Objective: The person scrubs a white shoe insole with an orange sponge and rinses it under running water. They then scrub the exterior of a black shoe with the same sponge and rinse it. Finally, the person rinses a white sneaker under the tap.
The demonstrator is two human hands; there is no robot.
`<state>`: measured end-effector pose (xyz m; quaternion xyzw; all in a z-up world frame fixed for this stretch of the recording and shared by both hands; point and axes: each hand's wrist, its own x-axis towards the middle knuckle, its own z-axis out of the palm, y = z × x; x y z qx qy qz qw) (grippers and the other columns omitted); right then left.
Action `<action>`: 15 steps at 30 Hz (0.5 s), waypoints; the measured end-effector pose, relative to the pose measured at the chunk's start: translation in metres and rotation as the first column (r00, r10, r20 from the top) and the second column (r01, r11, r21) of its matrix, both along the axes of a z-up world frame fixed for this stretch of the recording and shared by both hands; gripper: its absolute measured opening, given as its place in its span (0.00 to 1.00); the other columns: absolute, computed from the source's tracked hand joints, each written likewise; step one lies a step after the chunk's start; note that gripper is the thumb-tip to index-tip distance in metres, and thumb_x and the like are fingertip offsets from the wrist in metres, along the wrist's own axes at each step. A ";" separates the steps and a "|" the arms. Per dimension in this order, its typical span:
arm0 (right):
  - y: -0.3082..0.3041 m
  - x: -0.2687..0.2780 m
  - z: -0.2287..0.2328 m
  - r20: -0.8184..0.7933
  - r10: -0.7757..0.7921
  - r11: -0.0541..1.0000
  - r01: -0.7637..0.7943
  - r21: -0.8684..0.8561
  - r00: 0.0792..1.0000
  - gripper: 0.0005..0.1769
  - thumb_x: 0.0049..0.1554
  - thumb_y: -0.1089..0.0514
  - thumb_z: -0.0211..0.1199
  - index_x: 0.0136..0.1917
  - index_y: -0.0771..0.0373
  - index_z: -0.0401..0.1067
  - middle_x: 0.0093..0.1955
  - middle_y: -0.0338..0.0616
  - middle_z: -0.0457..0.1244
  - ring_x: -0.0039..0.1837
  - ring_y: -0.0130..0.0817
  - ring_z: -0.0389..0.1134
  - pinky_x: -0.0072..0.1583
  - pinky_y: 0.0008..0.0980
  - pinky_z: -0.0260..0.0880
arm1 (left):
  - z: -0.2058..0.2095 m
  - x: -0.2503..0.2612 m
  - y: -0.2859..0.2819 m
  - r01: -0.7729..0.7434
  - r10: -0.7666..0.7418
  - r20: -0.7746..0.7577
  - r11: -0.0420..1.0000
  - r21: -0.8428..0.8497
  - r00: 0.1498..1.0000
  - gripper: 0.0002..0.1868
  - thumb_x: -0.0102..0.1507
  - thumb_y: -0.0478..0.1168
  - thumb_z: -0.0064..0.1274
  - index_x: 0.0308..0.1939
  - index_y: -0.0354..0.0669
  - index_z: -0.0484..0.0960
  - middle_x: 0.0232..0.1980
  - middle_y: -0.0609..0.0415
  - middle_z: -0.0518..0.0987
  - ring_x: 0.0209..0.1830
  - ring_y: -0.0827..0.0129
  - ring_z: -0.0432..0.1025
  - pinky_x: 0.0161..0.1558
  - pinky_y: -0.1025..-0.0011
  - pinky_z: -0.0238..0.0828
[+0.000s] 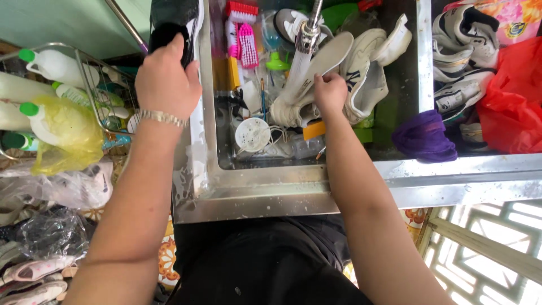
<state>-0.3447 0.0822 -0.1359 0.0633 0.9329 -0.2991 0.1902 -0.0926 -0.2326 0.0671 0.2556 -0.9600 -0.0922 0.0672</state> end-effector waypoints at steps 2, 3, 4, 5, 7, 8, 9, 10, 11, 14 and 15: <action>-0.009 0.011 0.010 0.031 -0.095 0.935 0.100 -0.341 0.995 0.15 0.71 0.45 0.72 0.49 0.56 0.85 0.43 0.38 0.74 0.47 0.35 0.71 0.55 0.46 0.73 | 0.003 0.018 0.016 -0.030 0.004 -0.146 0.984 -0.175 0.989 0.24 0.85 0.45 0.66 0.83 0.42 0.91 0.47 0.49 0.90 0.36 0.51 0.86 0.32 0.51 0.85; -0.014 0.015 0.002 0.031 -0.097 0.934 0.101 -0.342 0.995 0.15 0.71 0.45 0.72 0.49 0.56 0.85 0.43 0.38 0.74 0.47 0.35 0.71 0.55 0.46 0.73 | -0.003 0.020 0.025 -0.029 0.003 -0.146 0.984 -0.176 0.989 0.24 0.85 0.45 0.66 0.83 0.42 0.91 0.47 0.49 0.90 0.36 0.51 0.86 0.32 0.51 0.85; -0.019 0.020 -0.007 0.071 -0.116 0.864 0.136 -0.485 0.991 0.12 0.68 0.53 0.73 0.54 0.64 0.85 0.43 0.45 0.76 0.46 0.34 0.77 0.52 0.38 0.82 | -0.009 0.024 0.035 0.030 -0.138 -0.385 0.961 -0.274 0.913 0.16 0.83 0.44 0.64 0.74 0.48 0.94 0.46 0.54 0.83 0.39 0.55 0.81 0.39 0.56 0.82; -0.024 0.025 -0.016 0.115 -0.128 0.770 0.172 -0.614 0.985 0.13 0.65 0.60 0.73 0.58 0.72 0.84 0.43 0.52 0.78 0.44 0.33 0.83 0.49 0.31 0.91 | -0.015 0.028 0.044 0.060 -0.289 -0.579 0.923 -0.381 0.762 0.11 0.82 0.42 0.62 0.65 0.53 0.97 0.44 0.58 0.76 0.42 0.59 0.76 0.46 0.62 0.79; -0.029 0.041 0.022 0.204 -0.094 0.718 0.208 -0.664 0.974 0.10 0.68 0.58 0.73 0.58 0.68 0.81 0.43 0.50 0.77 0.45 0.36 0.85 0.47 0.31 0.90 | -0.077 0.013 0.061 0.172 -0.328 -0.628 0.939 -0.298 0.706 0.10 0.80 0.42 0.64 0.62 0.54 0.98 0.46 0.60 0.80 0.45 0.60 0.78 0.49 0.63 0.80; -0.031 0.050 0.040 0.285 -0.045 0.663 0.242 -0.708 0.957 0.09 0.71 0.56 0.73 0.57 0.64 0.78 0.43 0.48 0.76 0.45 0.38 0.87 0.46 0.31 0.89 | -0.109 0.006 0.070 0.279 -0.351 -0.679 0.935 -0.218 0.645 0.09 0.78 0.42 0.65 0.59 0.55 0.98 0.48 0.62 0.84 0.48 0.62 0.81 0.51 0.64 0.82; -0.032 0.050 0.037 0.286 -0.045 0.666 0.242 -0.706 0.957 0.09 0.71 0.56 0.73 0.57 0.64 0.78 0.43 0.48 0.76 0.45 0.38 0.87 0.46 0.31 0.89 | -0.106 0.002 0.085 0.278 -0.347 -0.680 0.936 -0.214 0.646 0.09 0.78 0.42 0.65 0.59 0.55 0.98 0.48 0.62 0.84 0.48 0.62 0.81 0.51 0.64 0.82; -0.034 0.050 0.033 0.336 -0.058 0.622 0.297 -0.724 0.940 0.08 0.70 0.57 0.73 0.56 0.64 0.78 0.40 0.47 0.73 0.43 0.40 0.86 0.44 0.33 0.88 | -0.103 -0.004 0.099 0.350 -0.274 -0.610 0.937 0.006 0.744 0.16 0.79 0.40 0.65 0.72 0.48 0.90 0.53 0.50 0.85 0.54 0.54 0.82 0.57 0.57 0.85; -0.036 0.049 0.030 0.385 -0.067 0.576 0.351 -0.738 0.921 0.08 0.69 0.58 0.74 0.55 0.63 0.79 0.38 0.46 0.71 0.41 0.43 0.86 0.42 0.36 0.87 | -0.099 -0.010 0.113 0.383 -0.223 -0.512 0.894 0.232 0.830 0.27 0.81 0.38 0.66 0.84 0.41 0.82 0.58 0.39 0.86 0.61 0.46 0.84 0.63 0.50 0.87; -0.033 0.057 0.045 0.382 -0.085 0.596 0.354 -0.721 0.920 0.08 0.69 0.56 0.75 0.51 0.61 0.79 0.35 0.43 0.67 0.38 0.41 0.82 0.42 0.38 0.89 | -0.133 -0.021 0.134 0.165 0.027 -0.244 0.668 0.726 0.969 0.46 0.84 0.58 0.60 0.94 0.26 0.67 0.84 0.20 0.77 0.88 0.28 0.72 0.88 0.37 0.72; -0.033 0.059 0.050 0.384 -0.089 0.596 0.358 -0.719 0.919 0.08 0.69 0.56 0.75 0.51 0.61 0.79 0.35 0.43 0.67 0.38 0.41 0.82 0.42 0.38 0.89 | -0.145 -0.031 0.136 0.166 0.024 -0.243 0.666 0.727 0.970 0.46 0.84 0.58 0.60 0.94 0.26 0.67 0.84 0.20 0.77 0.88 0.28 0.72 0.88 0.37 0.72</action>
